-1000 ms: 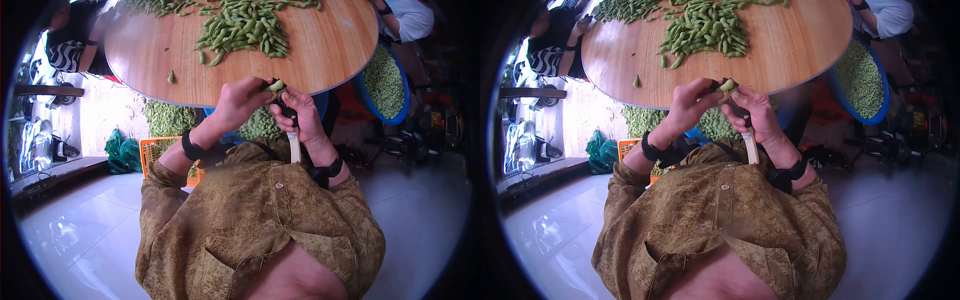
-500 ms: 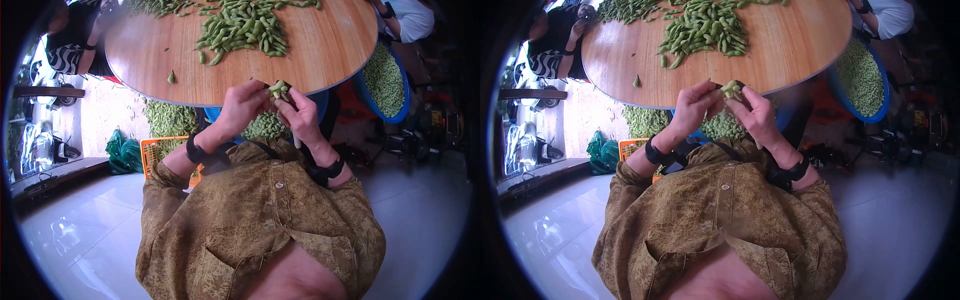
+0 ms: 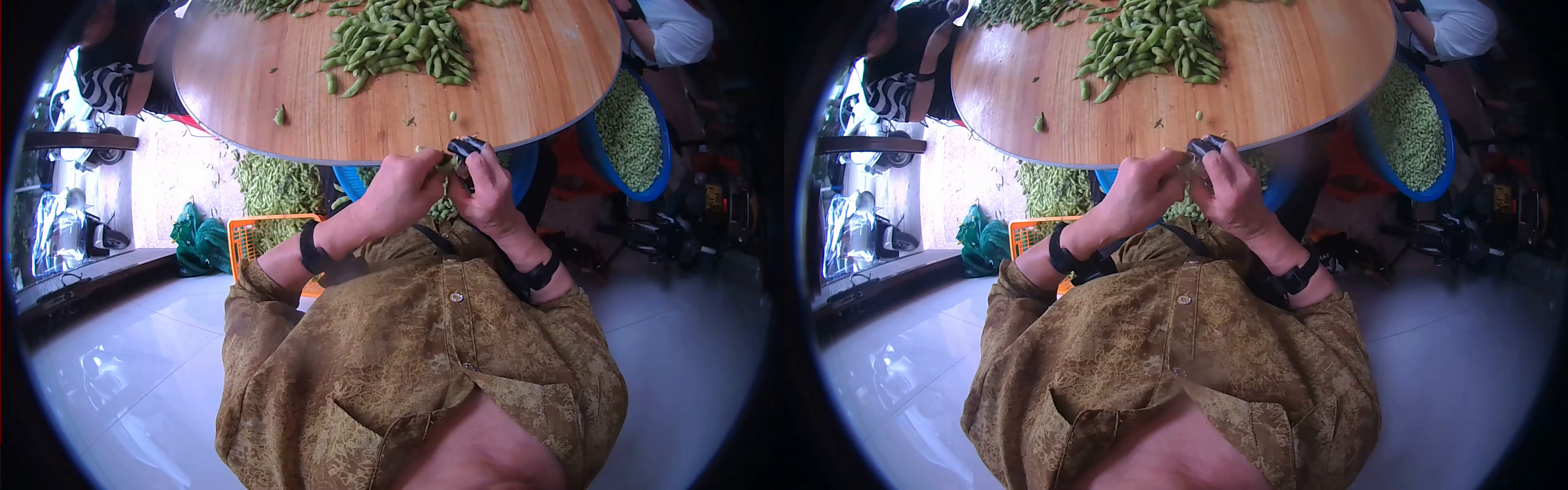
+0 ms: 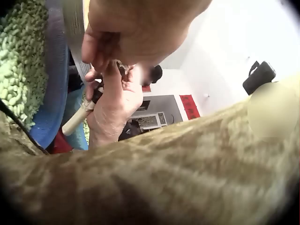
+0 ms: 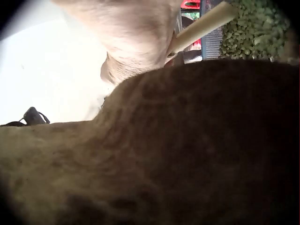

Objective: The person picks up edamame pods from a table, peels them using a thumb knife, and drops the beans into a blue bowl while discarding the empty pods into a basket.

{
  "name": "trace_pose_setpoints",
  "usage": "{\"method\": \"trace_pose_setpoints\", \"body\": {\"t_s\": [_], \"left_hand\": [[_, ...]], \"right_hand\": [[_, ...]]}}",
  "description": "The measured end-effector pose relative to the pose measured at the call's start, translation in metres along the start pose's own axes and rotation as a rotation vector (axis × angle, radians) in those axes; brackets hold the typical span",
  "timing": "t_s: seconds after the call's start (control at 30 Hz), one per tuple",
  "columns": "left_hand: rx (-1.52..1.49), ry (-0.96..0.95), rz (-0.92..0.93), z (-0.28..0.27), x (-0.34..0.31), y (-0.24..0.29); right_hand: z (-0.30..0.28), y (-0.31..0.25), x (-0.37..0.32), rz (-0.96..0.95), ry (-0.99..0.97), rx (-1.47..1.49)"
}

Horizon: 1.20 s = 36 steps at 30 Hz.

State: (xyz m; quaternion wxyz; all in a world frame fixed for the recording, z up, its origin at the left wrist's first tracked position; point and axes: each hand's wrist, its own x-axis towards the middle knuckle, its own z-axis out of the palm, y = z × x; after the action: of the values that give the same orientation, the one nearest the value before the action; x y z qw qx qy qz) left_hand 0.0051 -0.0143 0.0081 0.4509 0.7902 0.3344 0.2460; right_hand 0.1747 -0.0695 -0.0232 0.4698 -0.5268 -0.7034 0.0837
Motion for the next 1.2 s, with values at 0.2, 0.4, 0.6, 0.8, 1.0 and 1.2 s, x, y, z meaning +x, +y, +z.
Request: {"method": "trace_pose_setpoints", "body": {"t_s": [0.2, 0.4, 0.6, 0.8, 1.0, 1.2], "left_hand": [[0.049, -0.137, -0.013, -0.022, -0.009, -0.006], [0.159, -0.195, -0.228, -0.084, -0.05, -0.027], [0.801, -0.253, -0.243, -0.121, -0.082, -0.064], [0.812, -0.276, -0.278, -0.141, -0.055, -0.04], [0.582, 0.033, -0.06, -0.135, -0.008, -0.038], [0.267, -0.433, -0.15, -0.125, -0.027, -0.024]], "right_hand": [[-0.009, 0.007, -0.009, 0.018, -0.187, 0.047], [-0.027, 0.011, 0.025, 0.028, -0.116, -0.123], [-0.015, 0.02, 0.064, 0.179, -0.228, -0.358], [0.001, 0.014, 0.068, 0.021, -0.291, -0.18], [0.014, -0.009, 0.06, -0.23, -0.522, -0.11], [-0.016, -0.019, 0.046, -0.244, -0.645, -0.062]]}}
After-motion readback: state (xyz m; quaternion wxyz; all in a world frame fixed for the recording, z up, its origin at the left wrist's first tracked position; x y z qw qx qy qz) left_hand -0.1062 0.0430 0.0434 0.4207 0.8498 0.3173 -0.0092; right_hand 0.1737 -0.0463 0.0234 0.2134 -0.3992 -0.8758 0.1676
